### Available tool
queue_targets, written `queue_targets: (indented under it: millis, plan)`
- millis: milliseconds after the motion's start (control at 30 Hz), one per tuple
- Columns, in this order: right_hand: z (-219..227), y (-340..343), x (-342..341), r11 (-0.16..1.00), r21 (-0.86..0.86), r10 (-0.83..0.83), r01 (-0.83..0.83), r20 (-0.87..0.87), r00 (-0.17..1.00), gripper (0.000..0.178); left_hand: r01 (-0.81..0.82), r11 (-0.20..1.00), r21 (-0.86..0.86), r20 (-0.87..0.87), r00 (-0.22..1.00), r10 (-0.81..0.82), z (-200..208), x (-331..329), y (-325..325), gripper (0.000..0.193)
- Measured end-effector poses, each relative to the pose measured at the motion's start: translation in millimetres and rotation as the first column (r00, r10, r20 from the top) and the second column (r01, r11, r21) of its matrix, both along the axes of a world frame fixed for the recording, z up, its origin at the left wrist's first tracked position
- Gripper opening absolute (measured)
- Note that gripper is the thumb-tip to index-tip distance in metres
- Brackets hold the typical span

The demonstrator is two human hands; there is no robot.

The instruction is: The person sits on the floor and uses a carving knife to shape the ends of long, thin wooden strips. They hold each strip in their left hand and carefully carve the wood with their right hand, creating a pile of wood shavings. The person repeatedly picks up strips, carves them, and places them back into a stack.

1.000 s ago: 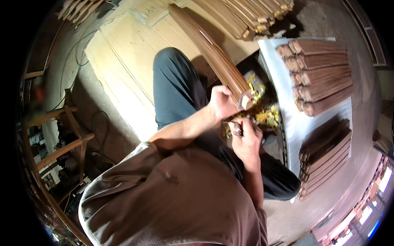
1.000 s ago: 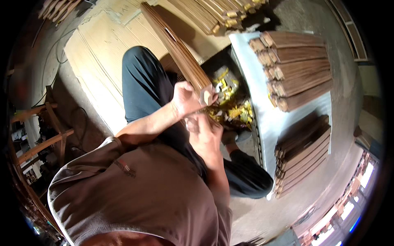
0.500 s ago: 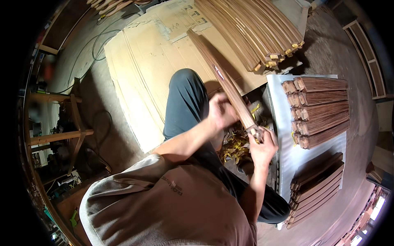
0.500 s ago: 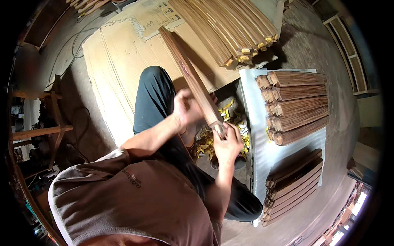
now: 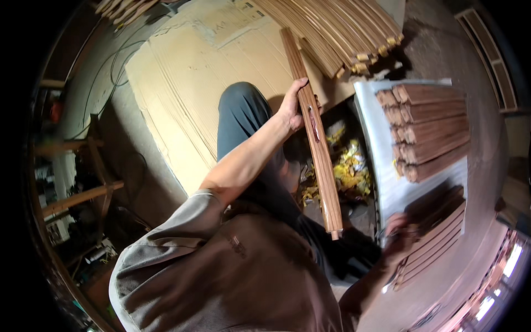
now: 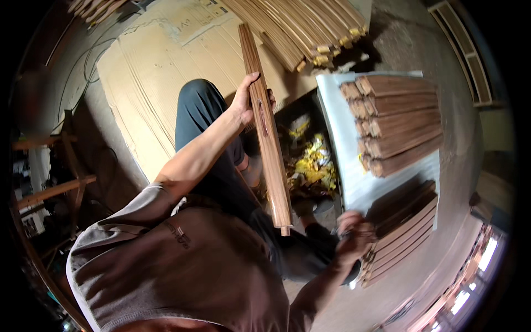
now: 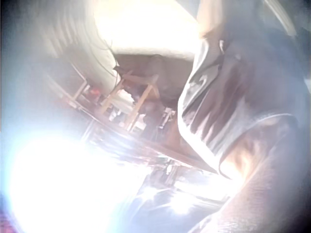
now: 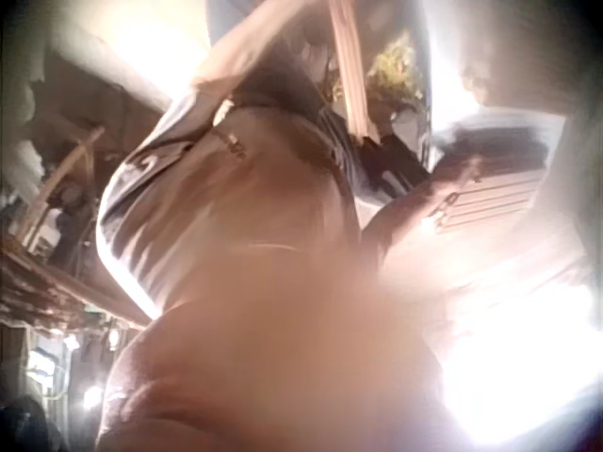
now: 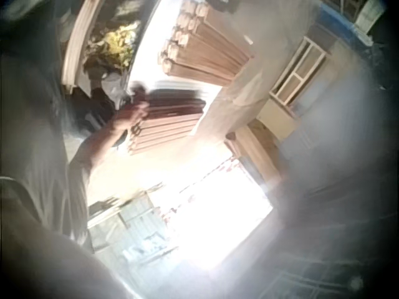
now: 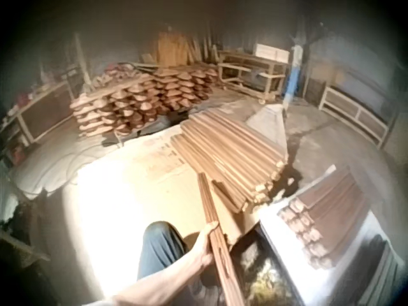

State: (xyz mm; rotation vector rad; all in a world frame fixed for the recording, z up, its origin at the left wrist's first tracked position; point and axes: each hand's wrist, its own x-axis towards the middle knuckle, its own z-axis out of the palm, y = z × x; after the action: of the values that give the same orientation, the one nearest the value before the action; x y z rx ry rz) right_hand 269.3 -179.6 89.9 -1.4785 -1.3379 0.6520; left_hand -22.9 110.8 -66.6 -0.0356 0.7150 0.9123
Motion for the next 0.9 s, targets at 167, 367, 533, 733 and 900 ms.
queue_targets:
  millis: [167, 367, 533, 733, 900]
  plan:
    - [35, 47, -10, 0.938, -0.209, -0.295, 0.275, -0.070, 0.953, 0.045, 0.194, 0.976, 0.094, -0.199, 0.965, -0.173, 36, 15, -35, 0.047]
    - [-9, 104, -117, 0.999, -0.032, -0.037, 0.028, -0.365, 0.930, 0.018, 0.322, 0.943, 0.085, -0.282, 0.915, -0.288, 39, 24, -44, 0.059]
    - [-31, 118, -129, 1.000, -0.015, -0.017, 0.015, -0.192, 0.981, 0.014, 0.275, 0.953, 0.127, -0.311, 0.923, -0.225, 39, 22, -48, 0.052]
    - [-41, 133, -128, 0.996, 0.043, 0.075, -0.082, 0.157, 0.985, 0.007, 0.306, 0.943, 0.132, -0.403, 0.886, -0.231, 45, 28, -49, 0.057]
    - [-8, 137, -106, 0.903, -0.403, 0.219, -0.149, 0.132, 0.967, 0.021, 0.269, 0.945, 0.187, -0.482, 0.863, -0.150, 88, 41, -67, 0.084]
